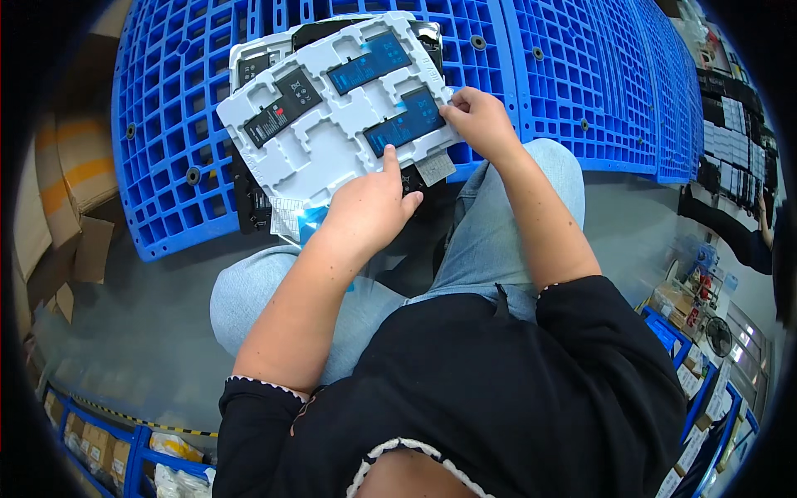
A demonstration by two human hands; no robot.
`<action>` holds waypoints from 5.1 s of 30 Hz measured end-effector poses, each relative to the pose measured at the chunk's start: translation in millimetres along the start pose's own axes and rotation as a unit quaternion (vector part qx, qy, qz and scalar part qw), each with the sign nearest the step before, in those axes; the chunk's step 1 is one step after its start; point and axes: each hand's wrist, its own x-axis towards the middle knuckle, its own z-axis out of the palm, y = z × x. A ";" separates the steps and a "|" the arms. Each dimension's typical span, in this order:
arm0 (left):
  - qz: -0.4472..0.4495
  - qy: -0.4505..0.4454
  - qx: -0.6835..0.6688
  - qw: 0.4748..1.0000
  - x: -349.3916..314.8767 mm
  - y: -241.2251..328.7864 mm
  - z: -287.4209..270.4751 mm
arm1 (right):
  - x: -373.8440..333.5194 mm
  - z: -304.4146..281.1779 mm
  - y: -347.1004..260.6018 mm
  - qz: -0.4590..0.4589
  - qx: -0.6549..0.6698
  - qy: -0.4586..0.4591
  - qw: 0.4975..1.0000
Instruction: The person retrieves blue plastic components from labeled boxes on a warehouse shelf and places them into a white plastic tray. They handle the components one by one, arranging them into specific slots within the tray.
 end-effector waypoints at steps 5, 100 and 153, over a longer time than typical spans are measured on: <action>0.050 0.037 -0.054 0.997 -7.4 -11.2 -7.0 | -2.7 3.2 0.2 -0.006 -0.077 0.003 0.997; 0.099 0.427 -0.345 0.830 -13.7 -66.1 -83.0 | -15.7 -54.2 -93.2 -0.111 0.502 -0.224 0.828; -0.263 0.263 0.016 0.928 -93.9 -175.2 -56.4 | 49.1 64.5 -141.4 -0.080 0.329 -0.216 0.916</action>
